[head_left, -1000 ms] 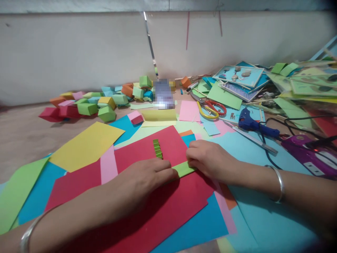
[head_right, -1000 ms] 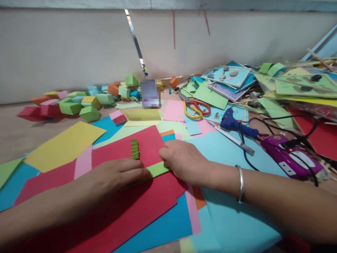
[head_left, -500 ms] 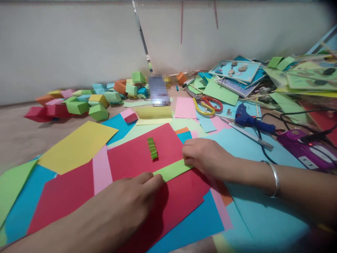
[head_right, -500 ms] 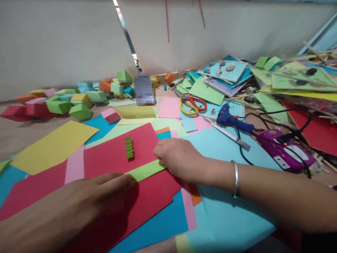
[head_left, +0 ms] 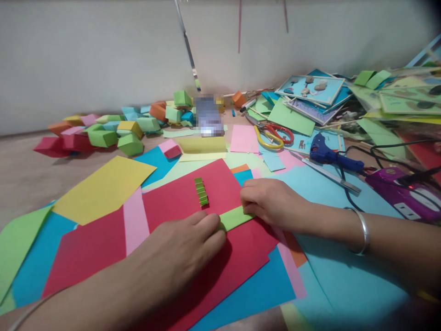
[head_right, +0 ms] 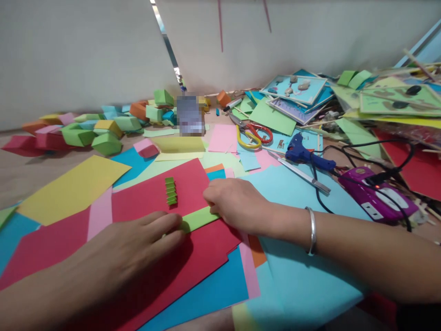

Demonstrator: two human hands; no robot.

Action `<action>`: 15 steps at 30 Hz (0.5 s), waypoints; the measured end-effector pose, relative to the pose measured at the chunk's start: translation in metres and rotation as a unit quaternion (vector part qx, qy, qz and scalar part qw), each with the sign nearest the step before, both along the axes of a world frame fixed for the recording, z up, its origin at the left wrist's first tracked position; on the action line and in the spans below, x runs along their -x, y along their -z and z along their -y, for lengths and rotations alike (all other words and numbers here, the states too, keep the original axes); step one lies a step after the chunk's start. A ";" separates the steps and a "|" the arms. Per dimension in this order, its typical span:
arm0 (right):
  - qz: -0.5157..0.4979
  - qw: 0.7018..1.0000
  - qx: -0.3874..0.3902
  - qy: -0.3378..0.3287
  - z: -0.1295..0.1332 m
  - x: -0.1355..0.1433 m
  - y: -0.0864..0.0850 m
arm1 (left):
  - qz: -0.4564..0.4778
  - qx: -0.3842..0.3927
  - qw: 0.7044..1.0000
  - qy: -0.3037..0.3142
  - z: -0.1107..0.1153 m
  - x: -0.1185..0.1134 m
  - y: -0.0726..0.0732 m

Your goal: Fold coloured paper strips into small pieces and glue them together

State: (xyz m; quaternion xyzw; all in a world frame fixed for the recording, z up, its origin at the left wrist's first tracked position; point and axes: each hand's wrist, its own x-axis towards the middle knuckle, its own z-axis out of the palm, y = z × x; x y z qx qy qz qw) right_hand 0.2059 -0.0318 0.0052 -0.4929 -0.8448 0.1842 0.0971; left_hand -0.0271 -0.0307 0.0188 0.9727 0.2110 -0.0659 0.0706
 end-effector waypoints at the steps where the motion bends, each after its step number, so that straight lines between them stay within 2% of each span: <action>1: -0.001 1.000 0.001 -0.002 0.000 0.000 0.000 | -0.010 -0.017 1.000 0.024 -0.002 -0.003 0.001; 3: -0.005 1.000 -0.001 -0.006 0.000 0.000 0.001 | -0.016 -0.044 0.997 0.059 -0.005 -0.005 0.005; 9: -0.020 1.000 0.010 -0.011 -0.003 -0.001 0.001 | 0.019 -0.018 0.998 0.050 -0.015 -0.005 0.019; 12: -0.023 0.999 0.023 -0.020 -0.006 -0.003 -0.001 | 0.027 -0.025 0.998 0.049 -0.018 -0.007 0.019; 15: -0.022 0.998 0.024 -0.057 -0.012 -0.009 -0.003 | 0.034 -0.044 0.997 0.056 -0.018 -0.009 0.019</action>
